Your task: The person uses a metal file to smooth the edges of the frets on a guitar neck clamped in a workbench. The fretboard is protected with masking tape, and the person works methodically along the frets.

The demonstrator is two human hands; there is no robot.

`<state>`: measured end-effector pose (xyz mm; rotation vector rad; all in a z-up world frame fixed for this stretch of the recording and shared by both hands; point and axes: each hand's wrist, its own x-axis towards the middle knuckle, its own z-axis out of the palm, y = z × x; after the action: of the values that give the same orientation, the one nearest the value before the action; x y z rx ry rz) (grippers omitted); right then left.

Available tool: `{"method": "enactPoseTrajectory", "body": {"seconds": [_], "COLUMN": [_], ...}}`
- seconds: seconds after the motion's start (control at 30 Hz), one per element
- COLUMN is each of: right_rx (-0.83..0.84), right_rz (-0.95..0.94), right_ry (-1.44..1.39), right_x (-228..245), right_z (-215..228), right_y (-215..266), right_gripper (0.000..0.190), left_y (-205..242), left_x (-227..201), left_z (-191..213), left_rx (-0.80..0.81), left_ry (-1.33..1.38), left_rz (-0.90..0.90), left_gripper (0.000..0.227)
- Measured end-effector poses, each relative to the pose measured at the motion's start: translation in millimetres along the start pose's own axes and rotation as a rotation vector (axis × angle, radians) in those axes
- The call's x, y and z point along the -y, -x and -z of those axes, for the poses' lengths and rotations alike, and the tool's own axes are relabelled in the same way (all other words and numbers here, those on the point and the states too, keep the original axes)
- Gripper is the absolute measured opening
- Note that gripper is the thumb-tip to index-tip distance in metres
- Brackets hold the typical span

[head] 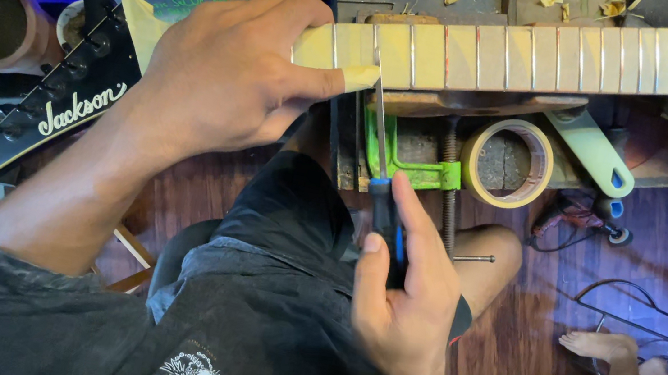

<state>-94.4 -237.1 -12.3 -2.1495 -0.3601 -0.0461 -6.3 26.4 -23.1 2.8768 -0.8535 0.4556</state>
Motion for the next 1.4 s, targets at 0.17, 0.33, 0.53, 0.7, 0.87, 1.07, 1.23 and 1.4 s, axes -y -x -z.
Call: {"method": "enactPoseTrajectory", "body": {"seconds": [0.17,0.33,0.53,0.7,0.87,1.07,1.23,1.4], "right_rx": [0.047,0.045,-0.038,-0.052,-0.061,-0.104,-0.139,-0.138], "right_rz": [0.092,-0.034,-0.322,-0.385,-0.349,-0.448,-0.434,-0.409], "right_ry": [0.123,-0.008,-0.449,-0.503,-0.489,-0.547,-0.651,-0.605], "right_x": [13,18,13,14,15,18,21,17], "right_z": [-9,-3,-12,-10,-12,-17,-25,-19], "right_y": [-58,-53,-34,-30,-29,-23,-8,-5], "right_gripper": [0.049,0.05,0.051,0.054,0.052,0.055,0.055,0.053], "left_y": [-2,-1,-1,-5,-4,-4,-4,-5], "left_x": [-2,-2,-7,-11,-11,-13,-11,-9], "left_z": [2,2,4,11,13,15,16,18], "left_rx": [-0.044,-0.032,-0.068,-0.104,-0.056,-0.06,-0.076,-0.064], "left_ry": [0.008,0.025,0.07,0.078,0.138,0.175,0.198,0.212], "left_rz": [-0.015,0.0,0.042,0.046,0.071,0.12,0.118,0.125], "left_gripper": [0.022,0.027,0.019,0.022,0.016,0.018,0.012,0.01]}}
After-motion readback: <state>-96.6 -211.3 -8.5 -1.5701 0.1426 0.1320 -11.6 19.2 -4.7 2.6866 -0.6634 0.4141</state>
